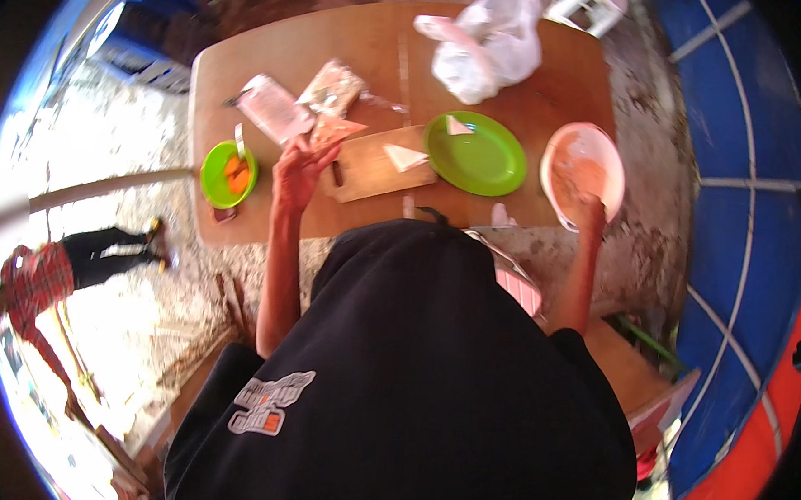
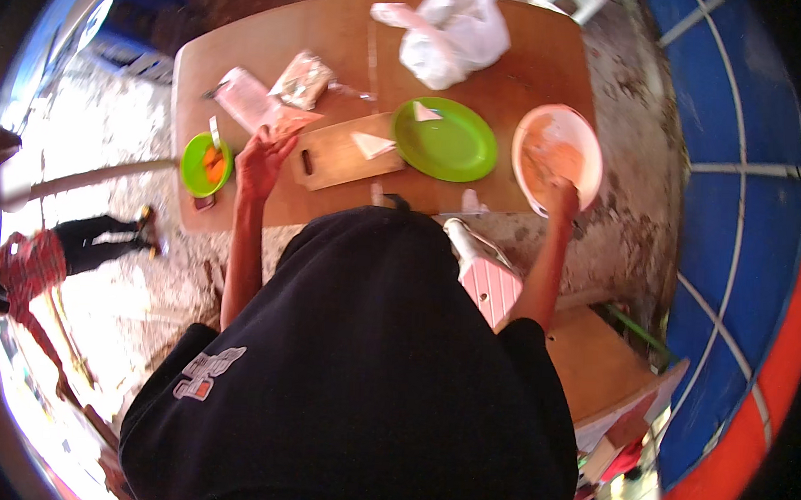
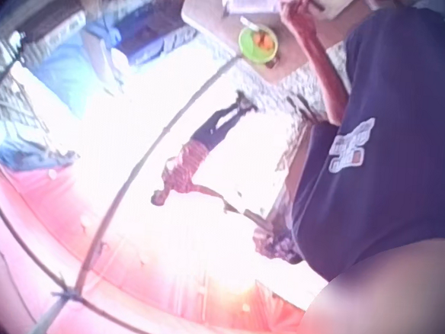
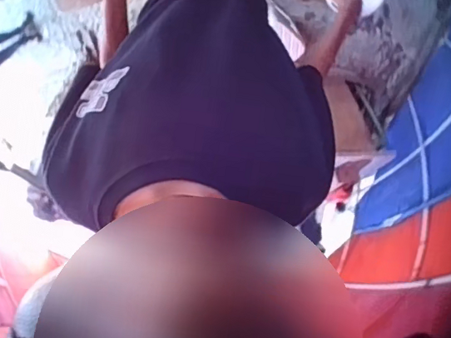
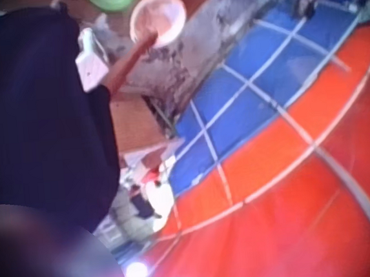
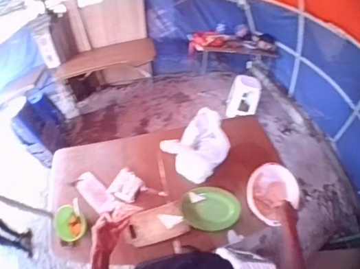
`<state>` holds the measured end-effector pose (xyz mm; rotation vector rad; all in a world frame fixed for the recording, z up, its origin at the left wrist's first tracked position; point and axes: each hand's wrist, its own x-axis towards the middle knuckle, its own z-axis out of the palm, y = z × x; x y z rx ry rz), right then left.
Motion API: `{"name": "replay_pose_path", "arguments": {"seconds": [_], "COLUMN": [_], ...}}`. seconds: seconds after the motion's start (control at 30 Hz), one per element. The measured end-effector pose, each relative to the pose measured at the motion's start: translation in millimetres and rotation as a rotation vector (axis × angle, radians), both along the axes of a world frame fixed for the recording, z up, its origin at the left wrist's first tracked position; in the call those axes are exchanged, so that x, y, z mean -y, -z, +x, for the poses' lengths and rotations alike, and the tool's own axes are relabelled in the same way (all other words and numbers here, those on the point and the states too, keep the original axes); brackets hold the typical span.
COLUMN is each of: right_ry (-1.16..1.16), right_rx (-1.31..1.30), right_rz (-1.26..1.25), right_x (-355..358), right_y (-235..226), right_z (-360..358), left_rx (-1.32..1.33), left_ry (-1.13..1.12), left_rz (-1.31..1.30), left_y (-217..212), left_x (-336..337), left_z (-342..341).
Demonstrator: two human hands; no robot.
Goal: The person assembles small triangular food items by spreading a pink paste onto them with a spoon and folding them. The person repeatedly picks up a triangle, applies paste, folds it, and places it on a green plate. A second person is visible in the background but does not interact with the task.
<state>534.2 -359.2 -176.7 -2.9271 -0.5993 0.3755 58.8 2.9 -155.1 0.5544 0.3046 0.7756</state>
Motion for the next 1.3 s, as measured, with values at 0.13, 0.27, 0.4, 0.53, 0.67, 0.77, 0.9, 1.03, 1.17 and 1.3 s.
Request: {"name": "replay_pose_path", "arguments": {"seconds": [0.13, 0.27, 0.4, 0.53, 0.67, 0.77, 0.9, 1.03, 1.17, 1.3], "right_ry": [0.069, 0.037, 0.028, 0.047, 0.026, 0.001, -0.030, 0.007, 0.025, 0.089], "right_rx": [0.079, 0.074, 0.091, 0.046, 0.030, -0.042, -0.070, -0.050, -0.019, -0.064], "right_rz": [0.054, 0.129, 0.147, 0.302, 0.430, 0.484, 0.494, 0.535, 0.593, 0.626], "right_x": [-7, -11, -12, -15, -16, -16, -20, -25, -25, -21], "right_y": [-12, -17, -15, -7, -4, -7, -11, -12, -8, 5], "right_z": [-22, -31, -34, -39, -44, -48, -58, -73, -80, -82], "left_rx": [0.006, -0.085, -0.260, -0.366, -0.323, -0.325, -0.364, -0.365, -0.298, -0.279], "left_ry": [0.072, 0.083, 0.062, 0.039, 0.025, 0.027, 0.119, 0.185, 0.209, 0.267], "left_rz": [-0.105, -0.085, 0.054, 0.139, 0.098, 0.033, -0.016, -0.178, -0.281, -0.208], "left_y": [-18, -36, -50, -58, -56, -49, -41, -36, -34, -35], "left_x": [13, 29, 42, 53, 60, 68, 77, 82, 81, 82], "left_z": [31, 58, 81, 100, 114, 121, 129, 133, 138, 143]}}
